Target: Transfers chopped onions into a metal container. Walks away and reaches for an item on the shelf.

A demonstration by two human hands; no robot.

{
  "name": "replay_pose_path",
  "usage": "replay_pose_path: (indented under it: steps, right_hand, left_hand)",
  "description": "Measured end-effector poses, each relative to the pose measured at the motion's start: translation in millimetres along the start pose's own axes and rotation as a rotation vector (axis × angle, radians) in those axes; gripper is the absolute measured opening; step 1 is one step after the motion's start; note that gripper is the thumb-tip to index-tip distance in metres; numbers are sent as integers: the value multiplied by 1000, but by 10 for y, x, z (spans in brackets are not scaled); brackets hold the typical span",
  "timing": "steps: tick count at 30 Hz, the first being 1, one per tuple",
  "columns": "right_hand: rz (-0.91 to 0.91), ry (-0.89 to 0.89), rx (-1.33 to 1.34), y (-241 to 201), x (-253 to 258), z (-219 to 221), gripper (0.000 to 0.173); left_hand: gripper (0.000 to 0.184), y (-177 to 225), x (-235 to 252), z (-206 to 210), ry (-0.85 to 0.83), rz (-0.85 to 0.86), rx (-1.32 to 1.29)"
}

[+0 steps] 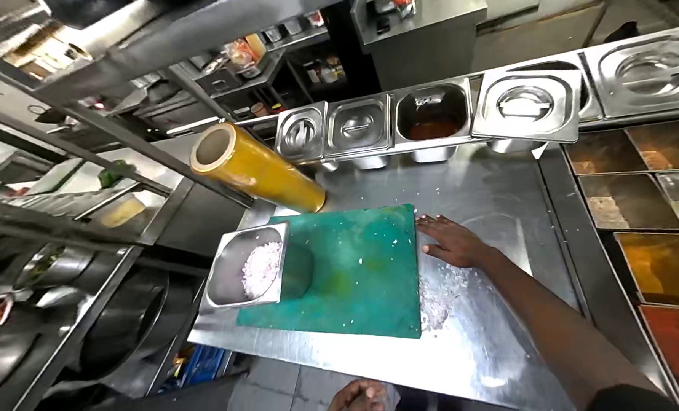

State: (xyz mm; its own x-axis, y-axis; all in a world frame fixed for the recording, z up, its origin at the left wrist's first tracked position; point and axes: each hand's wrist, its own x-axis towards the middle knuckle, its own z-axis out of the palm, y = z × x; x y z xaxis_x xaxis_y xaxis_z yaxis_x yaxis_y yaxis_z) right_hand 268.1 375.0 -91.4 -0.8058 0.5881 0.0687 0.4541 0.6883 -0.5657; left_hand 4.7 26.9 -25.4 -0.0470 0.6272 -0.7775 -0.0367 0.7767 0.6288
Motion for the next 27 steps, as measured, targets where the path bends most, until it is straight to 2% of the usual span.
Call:
replay_pose_path:
  steps: [4,8,10,11,13,16,18,20,23,27]
  right_hand:
    - [-73,7,43,-303,-456,190,66]
    - [-94,-105,67,-719,-900,372,68]
    - [-88,-73,162,-807,-1044,393,69]
    - [-58,3,236,-810,-1126,389,69]
    - [62,302,379,-725,-1274,361,68]
    - [439,765,602,-600,-1369,350,62]
    - [602,901,582,-709,-1284,472,53]
    - [596,838,554,-970,-1099,645,49]
    - [461,721,455,-1335,-806,917,51]
    - [360,647,481,-1365,-667,954,39]
  left_hand:
    - [38,116,90,156,-82,-69,-17]
    - [42,24,163,322,-185,-69,-74]
    - [43,-21,196,458,-242,-91,-141]
    - [44,-44,215,533,-274,-113,-188]
    - [46,-54,275,673,-337,-156,-271]
    - [49,-104,368,851,-393,-255,-466]
    - [53,-167,408,933,-410,-348,-595]
    - [55,-174,454,982,-438,-409,-682]
    - [58,-163,454,1015,-480,-449,-758]
    - [63,-170,463,987,-539,-453,-821]
